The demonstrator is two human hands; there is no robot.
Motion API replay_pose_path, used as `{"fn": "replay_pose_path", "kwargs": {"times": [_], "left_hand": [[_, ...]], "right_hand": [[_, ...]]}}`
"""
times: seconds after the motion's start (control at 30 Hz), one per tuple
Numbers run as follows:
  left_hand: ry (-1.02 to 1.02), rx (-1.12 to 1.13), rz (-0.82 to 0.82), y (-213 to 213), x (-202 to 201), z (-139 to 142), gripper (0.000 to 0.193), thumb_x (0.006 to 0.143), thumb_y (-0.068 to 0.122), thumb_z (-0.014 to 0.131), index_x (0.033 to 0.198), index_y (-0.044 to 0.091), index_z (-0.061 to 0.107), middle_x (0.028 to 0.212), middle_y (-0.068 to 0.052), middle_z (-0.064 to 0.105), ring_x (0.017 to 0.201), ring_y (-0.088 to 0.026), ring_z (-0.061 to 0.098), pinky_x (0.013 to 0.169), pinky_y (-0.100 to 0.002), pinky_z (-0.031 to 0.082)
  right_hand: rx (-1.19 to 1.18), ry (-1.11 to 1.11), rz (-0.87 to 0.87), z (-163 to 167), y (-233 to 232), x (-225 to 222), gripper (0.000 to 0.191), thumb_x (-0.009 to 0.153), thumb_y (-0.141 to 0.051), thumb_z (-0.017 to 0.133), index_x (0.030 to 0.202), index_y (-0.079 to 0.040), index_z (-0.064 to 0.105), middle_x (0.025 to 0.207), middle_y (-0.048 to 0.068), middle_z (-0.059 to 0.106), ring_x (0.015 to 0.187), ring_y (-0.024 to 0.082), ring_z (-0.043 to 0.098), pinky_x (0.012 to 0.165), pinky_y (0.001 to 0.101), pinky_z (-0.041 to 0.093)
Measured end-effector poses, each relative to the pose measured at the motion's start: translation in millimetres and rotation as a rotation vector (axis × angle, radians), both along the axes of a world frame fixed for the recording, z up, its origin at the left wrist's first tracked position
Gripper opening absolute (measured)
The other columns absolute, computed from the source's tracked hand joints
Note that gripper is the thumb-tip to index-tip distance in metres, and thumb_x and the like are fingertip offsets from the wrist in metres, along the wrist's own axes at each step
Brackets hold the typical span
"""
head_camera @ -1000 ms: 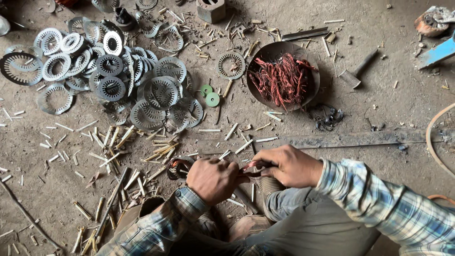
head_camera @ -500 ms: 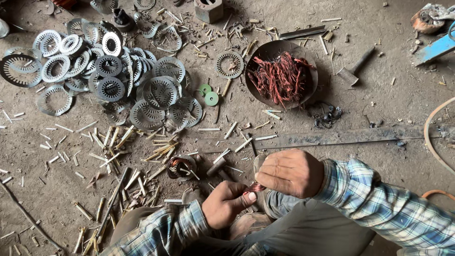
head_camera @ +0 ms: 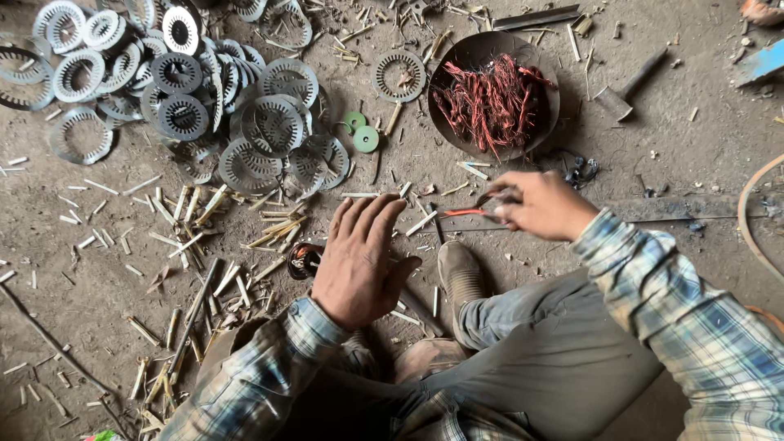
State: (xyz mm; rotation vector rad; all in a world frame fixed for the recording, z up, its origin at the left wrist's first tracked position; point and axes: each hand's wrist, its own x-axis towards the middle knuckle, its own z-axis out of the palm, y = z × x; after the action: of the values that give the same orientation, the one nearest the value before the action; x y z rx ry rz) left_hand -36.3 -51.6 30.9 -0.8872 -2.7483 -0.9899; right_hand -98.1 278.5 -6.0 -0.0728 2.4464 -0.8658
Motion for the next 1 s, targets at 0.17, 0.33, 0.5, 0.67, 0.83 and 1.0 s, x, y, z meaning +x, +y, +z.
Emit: {"fn": "replay_pose_path", "kwargs": {"times": [0.17,0.33,0.5,0.67,0.83,1.0], "left_hand": [[-0.07,0.007,-0.02,2,-2,9,0.076,0.086,0.03,0.074,0.148,0.0,0.04,0.148,-0.023,0.048,0.137,-0.042,0.046,0.121,-0.059,0.023],[-0.072,0.011,-0.026,1,3,5,0.076,0.086,0.029,0.074,0.148,0.002,0.04,0.148,-0.022,0.049,0.136,-0.042,0.046,0.12,-0.059,0.023],[-0.071,0.008,-0.009,-9,8,6,0.074,0.087,0.029,0.074,0.146,0.001,0.041,0.147,-0.022,0.05,0.134,-0.041,0.048,0.118,-0.059,0.025],[-0.049,0.004,0.048,-21,4,-3,0.069,0.09,0.028,0.074,0.146,0.003,0.043,0.141,-0.021,0.055,0.132,-0.039,0.051,0.118,-0.056,0.029],[0.108,-0.006,0.257,-52,-28,-47,0.057,0.098,0.027,0.076,0.142,0.005,0.047,0.127,-0.019,0.064,0.119,-0.042,0.057,0.106,-0.053,0.041],[0.003,-0.155,0.466,-75,-69,-95,0.041,0.091,0.025,0.074,0.119,0.003,0.054,0.099,-0.018,0.068,0.087,-0.036,0.066,0.075,-0.049,0.055]], "right_hand": [[-0.063,0.045,-0.443,-8,42,-20,0.03,0.096,-0.004,0.065,0.125,0.002,0.066,0.1,0.019,0.075,0.071,0.02,0.072,0.06,0.0335,0.062],[-0.343,0.366,-0.749,-12,72,-40,0.058,0.099,0.0,0.061,0.151,-0.001,0.035,0.135,0.02,0.06,0.081,0.015,0.075,0.065,0.0266,0.064],[-0.46,0.31,-0.72,-12,73,-34,0.057,0.103,-0.005,0.066,0.152,-0.001,0.036,0.139,0.02,0.057,0.078,0.02,0.074,0.062,0.0315,0.063],[-0.515,0.396,-0.585,-6,81,-25,0.038,0.112,-0.006,0.066,0.147,0.002,0.053,0.131,0.022,0.065,0.085,0.022,0.073,0.068,0.0337,0.064],[-0.549,0.381,-0.418,-25,80,-24,0.031,0.116,-0.005,0.066,0.144,0.001,0.055,0.125,0.018,0.066,0.087,0.025,0.071,0.073,0.0344,0.061],[-0.387,0.415,-0.067,-46,44,-13,0.027,0.117,-0.002,0.065,0.141,0.002,0.055,0.122,0.018,0.065,0.089,0.026,0.069,0.078,0.0343,0.058]]}}
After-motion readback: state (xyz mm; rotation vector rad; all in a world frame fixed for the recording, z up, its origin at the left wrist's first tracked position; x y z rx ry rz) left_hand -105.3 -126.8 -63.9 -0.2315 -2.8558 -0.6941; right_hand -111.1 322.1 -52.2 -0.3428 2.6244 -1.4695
